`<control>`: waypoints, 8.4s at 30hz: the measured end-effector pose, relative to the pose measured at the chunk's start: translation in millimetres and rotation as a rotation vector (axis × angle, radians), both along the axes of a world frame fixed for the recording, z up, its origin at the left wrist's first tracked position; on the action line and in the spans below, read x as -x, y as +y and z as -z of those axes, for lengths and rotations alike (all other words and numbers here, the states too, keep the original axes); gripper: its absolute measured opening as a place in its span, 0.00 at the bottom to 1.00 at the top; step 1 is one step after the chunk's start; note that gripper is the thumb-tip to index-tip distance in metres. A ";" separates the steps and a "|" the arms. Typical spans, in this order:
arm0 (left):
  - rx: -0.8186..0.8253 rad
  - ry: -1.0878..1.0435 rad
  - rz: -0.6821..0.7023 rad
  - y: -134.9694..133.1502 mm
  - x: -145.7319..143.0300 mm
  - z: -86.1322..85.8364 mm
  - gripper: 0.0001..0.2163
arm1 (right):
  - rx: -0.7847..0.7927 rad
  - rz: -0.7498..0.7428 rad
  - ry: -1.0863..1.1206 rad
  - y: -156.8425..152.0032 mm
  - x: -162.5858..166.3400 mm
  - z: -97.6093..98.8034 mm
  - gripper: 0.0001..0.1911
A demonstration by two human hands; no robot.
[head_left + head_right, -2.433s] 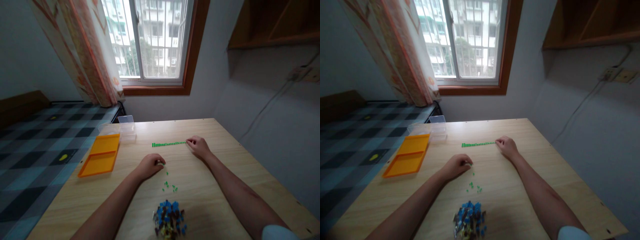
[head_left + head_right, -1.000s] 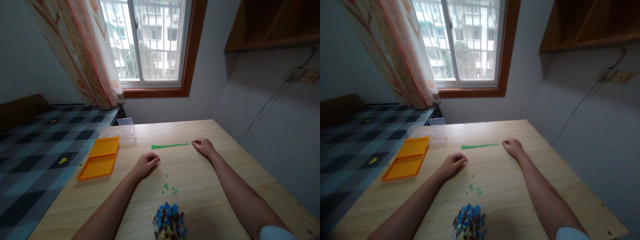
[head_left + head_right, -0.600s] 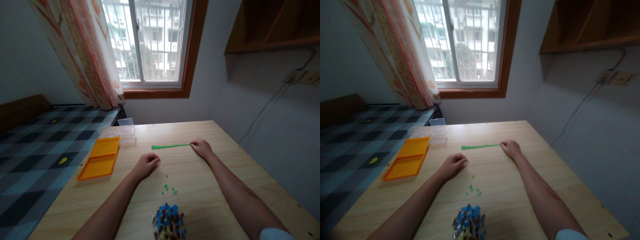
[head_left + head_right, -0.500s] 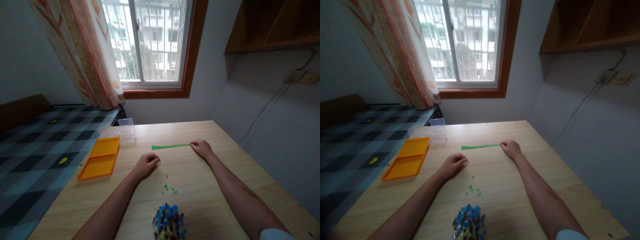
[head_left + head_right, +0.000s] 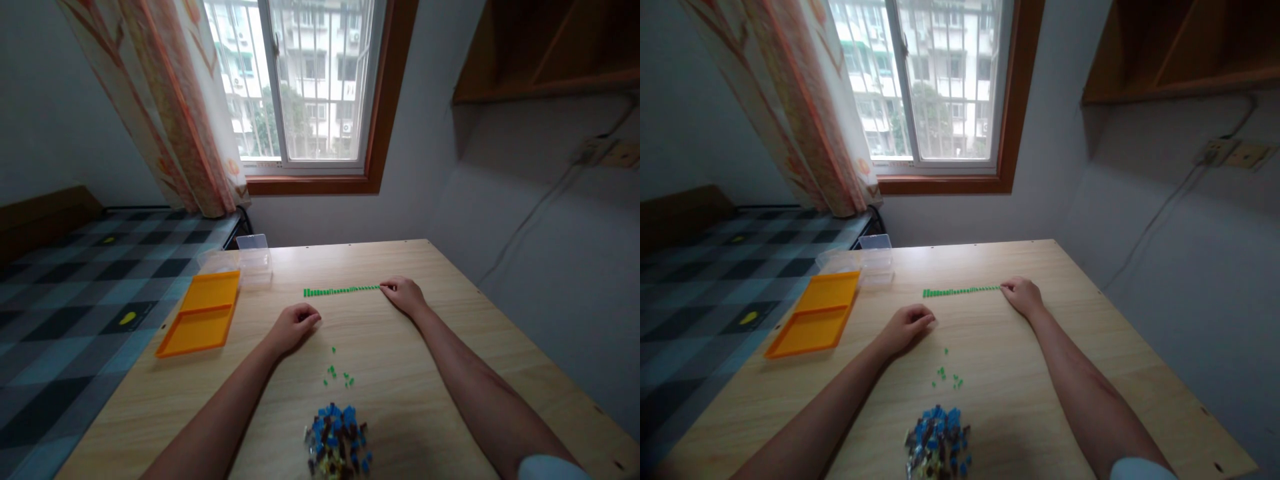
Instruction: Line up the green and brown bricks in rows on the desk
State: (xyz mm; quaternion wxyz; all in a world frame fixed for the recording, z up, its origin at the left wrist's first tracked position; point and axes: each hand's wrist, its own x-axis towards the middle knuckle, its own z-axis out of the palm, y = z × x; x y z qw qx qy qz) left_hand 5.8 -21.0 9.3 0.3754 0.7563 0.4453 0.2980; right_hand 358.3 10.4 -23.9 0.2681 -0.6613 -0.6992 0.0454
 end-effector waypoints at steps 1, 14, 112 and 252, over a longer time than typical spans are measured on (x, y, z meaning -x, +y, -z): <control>-0.003 0.005 -0.001 -0.2 0.0 -0.6 0.14 | -0.006 -0.003 0.006 -0.2 -0.6 -0.5 0.10; -0.008 -0.002 0.012 -1.3 -1.6 -0.9 0.13 | 0.161 -0.784 0.170 -49.3 91.6 -36.3 0.09; 0.001 0.278 0.521 -17.5 -5.4 -17.6 0.05 | 0.340 -1.109 0.161 -78.1 118.3 -47.8 0.11; 0.141 0.194 0.840 -8.2 -0.9 -19.1 0.10 | 0.377 -0.744 0.334 -97.8 97.4 -29.9 0.13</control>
